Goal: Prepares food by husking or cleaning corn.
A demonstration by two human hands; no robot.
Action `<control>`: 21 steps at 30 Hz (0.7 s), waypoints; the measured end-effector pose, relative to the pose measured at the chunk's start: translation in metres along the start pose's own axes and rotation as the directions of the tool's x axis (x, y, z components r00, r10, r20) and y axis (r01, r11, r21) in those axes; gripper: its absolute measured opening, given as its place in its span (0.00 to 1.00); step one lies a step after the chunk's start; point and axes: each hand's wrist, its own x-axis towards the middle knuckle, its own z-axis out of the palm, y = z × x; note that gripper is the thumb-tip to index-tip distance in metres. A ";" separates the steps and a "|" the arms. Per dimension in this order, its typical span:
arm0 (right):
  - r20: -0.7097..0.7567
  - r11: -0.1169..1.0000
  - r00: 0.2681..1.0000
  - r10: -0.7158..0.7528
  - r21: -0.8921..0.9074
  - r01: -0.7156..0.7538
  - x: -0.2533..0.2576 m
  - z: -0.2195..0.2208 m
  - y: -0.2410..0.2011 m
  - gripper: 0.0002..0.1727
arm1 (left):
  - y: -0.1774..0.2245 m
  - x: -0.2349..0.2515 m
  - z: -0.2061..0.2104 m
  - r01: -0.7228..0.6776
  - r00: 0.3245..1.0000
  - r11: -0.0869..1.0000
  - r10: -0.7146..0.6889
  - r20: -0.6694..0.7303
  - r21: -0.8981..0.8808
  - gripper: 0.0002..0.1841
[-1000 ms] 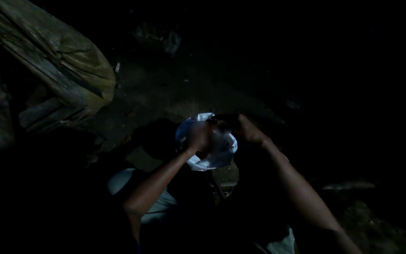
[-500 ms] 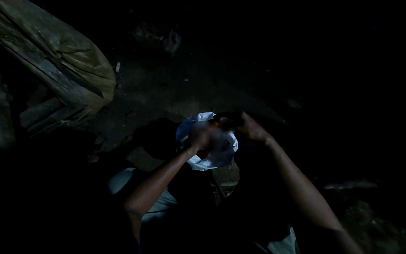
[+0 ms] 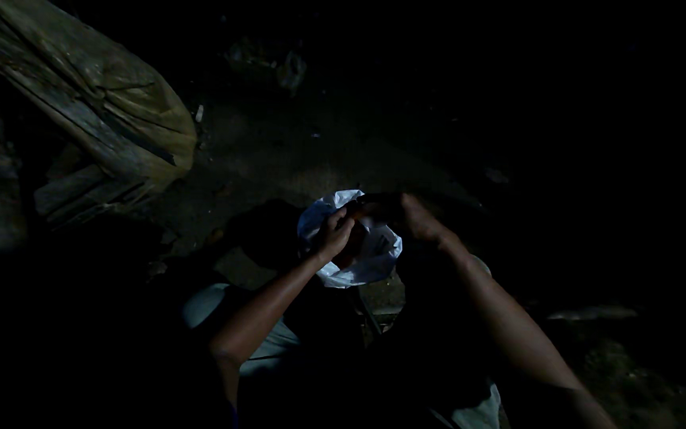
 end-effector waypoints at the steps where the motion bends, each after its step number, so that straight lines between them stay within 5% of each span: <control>1: 0.004 1.000 1.000 0.019 -0.001 -0.019 0.000 0.000 -0.003 0.19 | 0.001 0.000 0.000 -0.004 1.000 1.000 0.004 -0.006 0.007 0.19; 7: -0.027 0.999 0.999 0.024 0.048 -0.022 0.002 0.001 -0.001 0.19 | -0.010 0.002 0.000 -0.071 0.997 0.997 0.071 0.000 0.019 0.20; 14: -0.045 0.964 0.993 0.108 0.250 -0.093 0.002 -0.004 0.004 0.17 | -0.009 0.004 0.003 0.014 0.999 0.979 -0.006 0.040 -0.205 0.21; 21: -0.052 0.953 0.989 0.138 0.279 -0.118 0.004 -0.001 0.010 0.17 | -0.002 0.000 0.003 -0.013 1.000 0.996 0.014 0.007 -0.086 0.18</control>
